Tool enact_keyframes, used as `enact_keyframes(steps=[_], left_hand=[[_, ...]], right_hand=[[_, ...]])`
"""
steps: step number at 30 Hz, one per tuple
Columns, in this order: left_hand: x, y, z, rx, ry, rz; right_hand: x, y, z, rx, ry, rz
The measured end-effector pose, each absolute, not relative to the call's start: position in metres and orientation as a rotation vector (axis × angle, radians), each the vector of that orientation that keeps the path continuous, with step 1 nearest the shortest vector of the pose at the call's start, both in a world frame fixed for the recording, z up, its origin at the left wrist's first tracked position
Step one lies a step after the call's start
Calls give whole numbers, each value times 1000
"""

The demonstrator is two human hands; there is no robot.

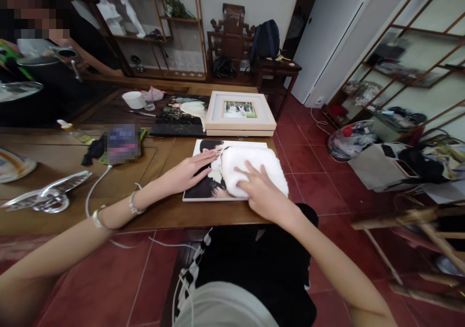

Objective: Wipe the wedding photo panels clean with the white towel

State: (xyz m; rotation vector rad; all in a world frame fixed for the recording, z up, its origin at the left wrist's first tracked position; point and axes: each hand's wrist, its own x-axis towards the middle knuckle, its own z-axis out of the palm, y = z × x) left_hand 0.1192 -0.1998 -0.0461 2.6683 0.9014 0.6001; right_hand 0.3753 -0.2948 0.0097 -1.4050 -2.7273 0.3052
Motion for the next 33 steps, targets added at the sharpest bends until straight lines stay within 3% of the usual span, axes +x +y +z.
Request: enact_keyframes(steps=[5,10,25,33], left_hand=[[120,-201,-46,2673,924,579],[119,-200,-47,2671,914,597],[120,-201,-44,2700,917,623],[119,-199,-48,2693,880,653]], right_hand=[[376,-353,19,-1406,-2788,408],[370,-358,26,-1413,-2786,500],[339,-214,18,-1518,-2711,162],[356,-289,20,-1416,-2773,319]])
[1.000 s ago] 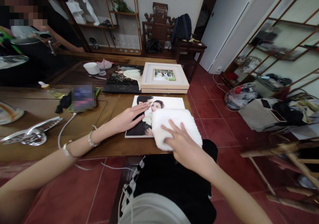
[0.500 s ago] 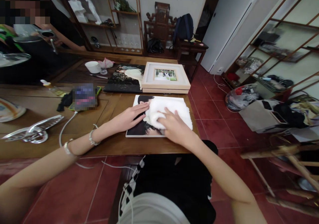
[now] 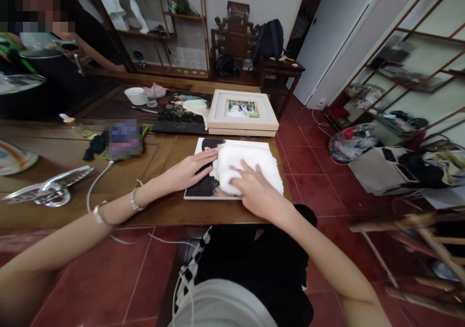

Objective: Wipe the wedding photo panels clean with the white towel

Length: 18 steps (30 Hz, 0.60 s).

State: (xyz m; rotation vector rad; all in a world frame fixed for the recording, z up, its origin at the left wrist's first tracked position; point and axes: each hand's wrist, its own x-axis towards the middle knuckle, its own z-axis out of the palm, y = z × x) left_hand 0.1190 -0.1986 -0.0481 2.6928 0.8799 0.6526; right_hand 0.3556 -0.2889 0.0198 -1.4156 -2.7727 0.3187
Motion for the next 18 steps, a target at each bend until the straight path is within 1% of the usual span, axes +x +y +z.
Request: enact_keyframes(steps=[5,9,12,18], left_hand=[[119,-198,-49,2690,894,612],[119,-199,-48,2682,913,597],[119,-199,-46,2686,897,599],[118,-198,-47,2693,888,603]], right_hand=[[365,-350,25,-1362,-2779,520],[374,-366,25,-1359,-2709,581],[381,-354,23,-1449,-2637,521],[385,-292,11,-1718,-2519,214]])
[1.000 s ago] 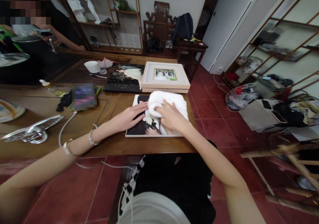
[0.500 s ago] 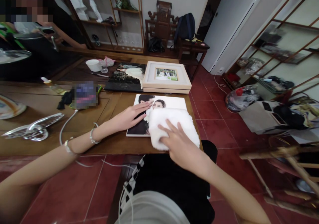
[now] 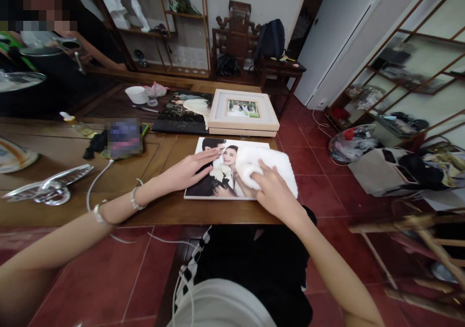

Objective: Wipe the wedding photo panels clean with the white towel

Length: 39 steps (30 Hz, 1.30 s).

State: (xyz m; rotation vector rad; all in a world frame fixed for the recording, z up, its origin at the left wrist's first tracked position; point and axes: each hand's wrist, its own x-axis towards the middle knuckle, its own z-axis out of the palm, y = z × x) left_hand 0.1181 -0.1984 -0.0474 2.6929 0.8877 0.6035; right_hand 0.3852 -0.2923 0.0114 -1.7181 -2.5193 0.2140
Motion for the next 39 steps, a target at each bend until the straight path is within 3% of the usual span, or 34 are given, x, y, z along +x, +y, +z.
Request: enact_keyframes(steps=[6,11,23,29,39], left_hand=[[120,-200,-44,2650,883,599],[122,-201,-41,2467,1022,812],[123,-202,-40,2456,1027,812],[120,-200,-47,2564,970,724],[124,-200,-45,2579,864,790]], right_hand=[[360,-253,8,-1748,-2515,123],[332,-258,6,-1551,-2622,125],[330,-325,24,-1100,-2846,552],[366,-350,21,-1251,-2638,642],[399,-270,13,-1646,-2358,269]])
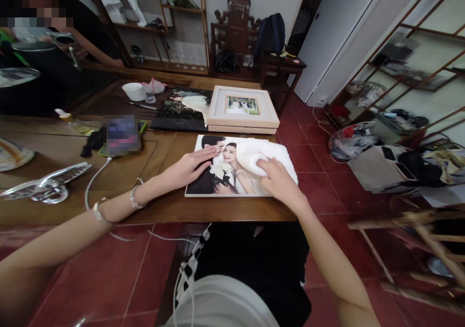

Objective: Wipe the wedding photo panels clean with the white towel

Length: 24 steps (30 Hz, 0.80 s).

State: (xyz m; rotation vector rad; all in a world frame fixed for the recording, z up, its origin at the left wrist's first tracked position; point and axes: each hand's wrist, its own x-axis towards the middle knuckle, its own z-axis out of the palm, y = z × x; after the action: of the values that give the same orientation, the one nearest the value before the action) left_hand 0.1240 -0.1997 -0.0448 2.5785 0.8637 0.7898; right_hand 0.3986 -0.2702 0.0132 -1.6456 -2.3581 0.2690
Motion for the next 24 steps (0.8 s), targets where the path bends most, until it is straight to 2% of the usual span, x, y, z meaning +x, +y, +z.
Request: enact_keyframes(steps=[8,13,24], left_hand=[[123,-200,-44,2581,859,762],[122,-202,-41,2595,884,743],[122,-202,-42,2588,877,761]], right_hand=[[339,-181,45,-1387,-2444,585],[301,-159,57,-1275,-2565,744],[370,-196,35,-1414,-2504,496]])
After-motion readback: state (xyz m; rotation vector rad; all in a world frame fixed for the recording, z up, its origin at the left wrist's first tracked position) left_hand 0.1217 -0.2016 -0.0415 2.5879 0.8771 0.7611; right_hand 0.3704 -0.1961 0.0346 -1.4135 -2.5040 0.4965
